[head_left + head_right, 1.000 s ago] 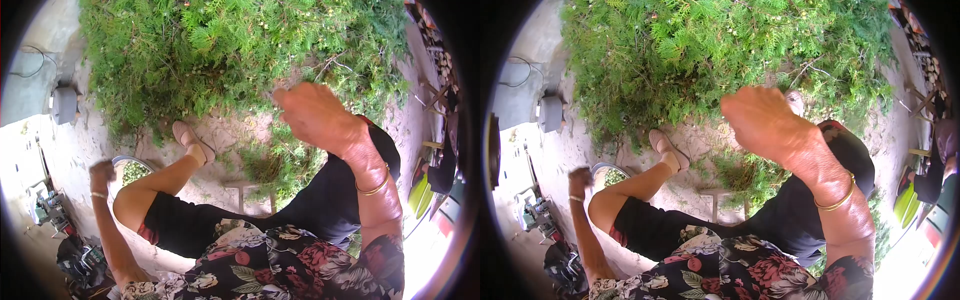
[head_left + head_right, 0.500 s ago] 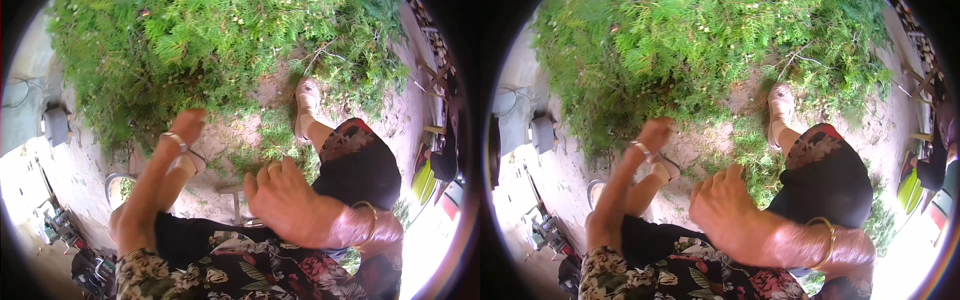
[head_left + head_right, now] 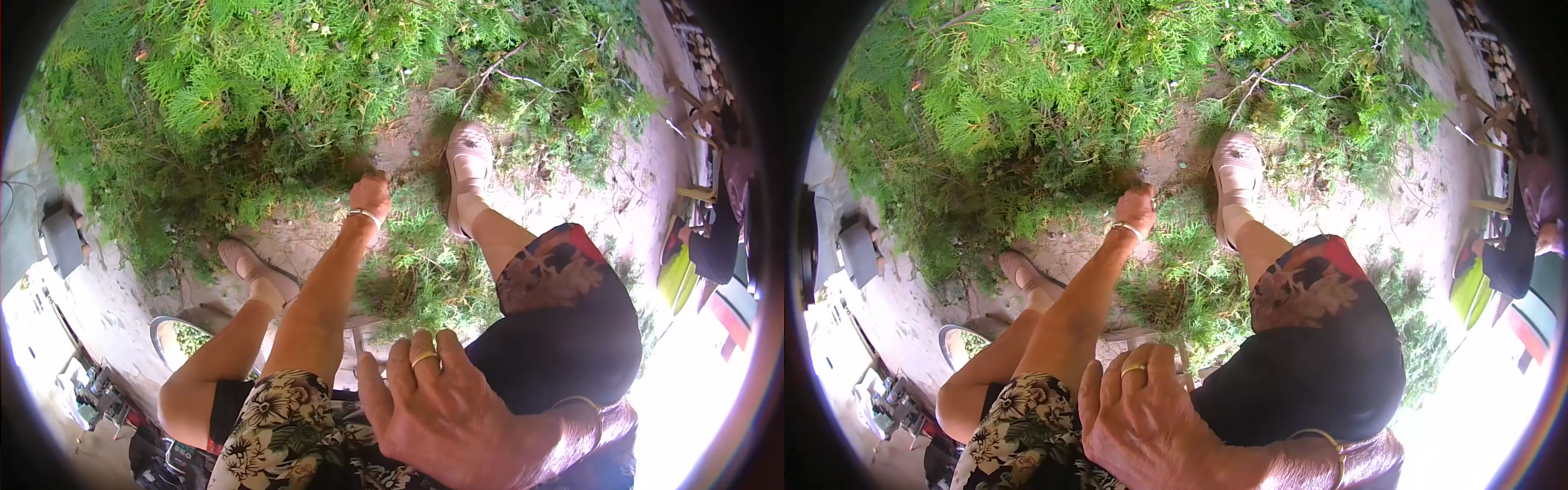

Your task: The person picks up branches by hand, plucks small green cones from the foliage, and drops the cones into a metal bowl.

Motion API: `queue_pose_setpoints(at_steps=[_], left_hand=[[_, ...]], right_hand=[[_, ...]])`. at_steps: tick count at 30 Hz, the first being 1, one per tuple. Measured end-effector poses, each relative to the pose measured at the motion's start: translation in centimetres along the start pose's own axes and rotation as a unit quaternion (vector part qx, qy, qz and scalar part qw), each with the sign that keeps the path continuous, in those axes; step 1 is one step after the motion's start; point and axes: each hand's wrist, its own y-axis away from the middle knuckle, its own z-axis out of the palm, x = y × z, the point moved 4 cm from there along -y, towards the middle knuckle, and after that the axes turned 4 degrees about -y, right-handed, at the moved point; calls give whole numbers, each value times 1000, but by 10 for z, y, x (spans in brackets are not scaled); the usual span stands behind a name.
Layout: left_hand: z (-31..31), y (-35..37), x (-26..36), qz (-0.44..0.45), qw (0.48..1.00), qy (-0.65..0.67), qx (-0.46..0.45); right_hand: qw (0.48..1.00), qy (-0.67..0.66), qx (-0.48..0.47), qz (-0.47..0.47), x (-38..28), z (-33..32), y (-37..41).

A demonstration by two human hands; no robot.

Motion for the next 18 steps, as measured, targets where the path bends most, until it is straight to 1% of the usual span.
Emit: queue_pose_setpoints(at_steps=[1,2,3,5,6,8,9,11,12,13,15,16,17,18], left_hand=[[-1,0,-4,4,999,22,27],[-8,1,-5,22,992,82,97],[-8,1,-5,24,992,81,96],[-13,5,-3,40,979,160,120],[-14,5,1,39,979,160,120],[-12,4,23,108,971,156,145],[-9,3,31,108,971,158,145],[6,1,45,93,994,-7,58],[9,1,47,71,995,7,63],[10,-1,46,72,995,8,65],[9,-4,44,104,993,55,31],[7,-5,39,104,993,55,30],[2,-6,31,35,973,220,-55],[-3,-4,25,-35,916,376,-138]], right_hand=[[999,-16,-42,-3,-1,4,2],[996,-33,-84,-6,-1,7,2],[996,-33,-83,-5,0,7,2],[996,-25,-88,-24,-1,7,3],[995,-25,-88,-25,-1,8,4],[996,-43,-74,-26,-2,9,6],[996,-42,-76,-26,-2,9,6],[993,-67,-98,-27,-2,10,6],[993,-65,-97,-27,-1,10,6],[993,-69,-93,-26,-1,9,6],[993,-75,-89,-24,1,7,5],[993,-76,-90,-27,2,6,4],[992,-76,-92,-30,2,5,4],[992,-77,-92,-30,2,5,5]])
